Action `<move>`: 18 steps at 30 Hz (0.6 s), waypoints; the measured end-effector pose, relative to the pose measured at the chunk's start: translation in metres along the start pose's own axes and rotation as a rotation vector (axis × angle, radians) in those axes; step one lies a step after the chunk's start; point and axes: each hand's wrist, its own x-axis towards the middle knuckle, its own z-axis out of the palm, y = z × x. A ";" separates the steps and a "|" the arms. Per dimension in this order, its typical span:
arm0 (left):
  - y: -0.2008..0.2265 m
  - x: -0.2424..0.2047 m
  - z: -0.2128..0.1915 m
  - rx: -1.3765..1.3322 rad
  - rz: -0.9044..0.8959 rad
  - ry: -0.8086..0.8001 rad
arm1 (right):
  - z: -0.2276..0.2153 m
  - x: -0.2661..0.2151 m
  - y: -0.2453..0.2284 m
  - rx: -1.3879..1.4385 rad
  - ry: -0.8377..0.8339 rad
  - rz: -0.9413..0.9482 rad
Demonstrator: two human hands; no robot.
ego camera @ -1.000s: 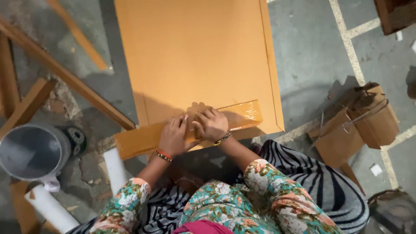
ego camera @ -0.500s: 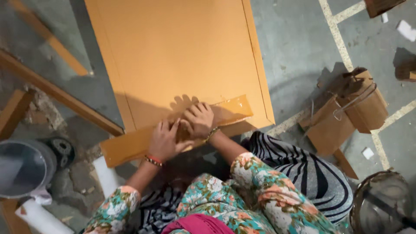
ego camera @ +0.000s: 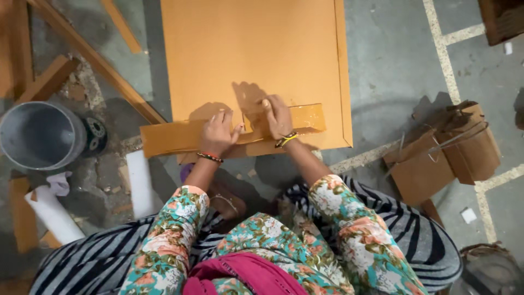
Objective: The person applies glue to a wooden frame piece using a white foam roller and attaches it to a large flat board. They press the glued piece into place and adjust the board's position on the floor.
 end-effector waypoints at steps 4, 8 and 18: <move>0.008 0.002 -0.008 0.001 -0.060 -0.118 | -0.041 -0.011 0.016 -0.408 -0.016 -0.086; 0.012 0.006 -0.014 0.081 0.025 -0.006 | -0.062 -0.023 0.009 -0.506 -0.050 -0.264; -0.008 0.004 0.001 0.078 0.005 -0.237 | -0.050 -0.005 0.015 -0.588 -0.110 -0.078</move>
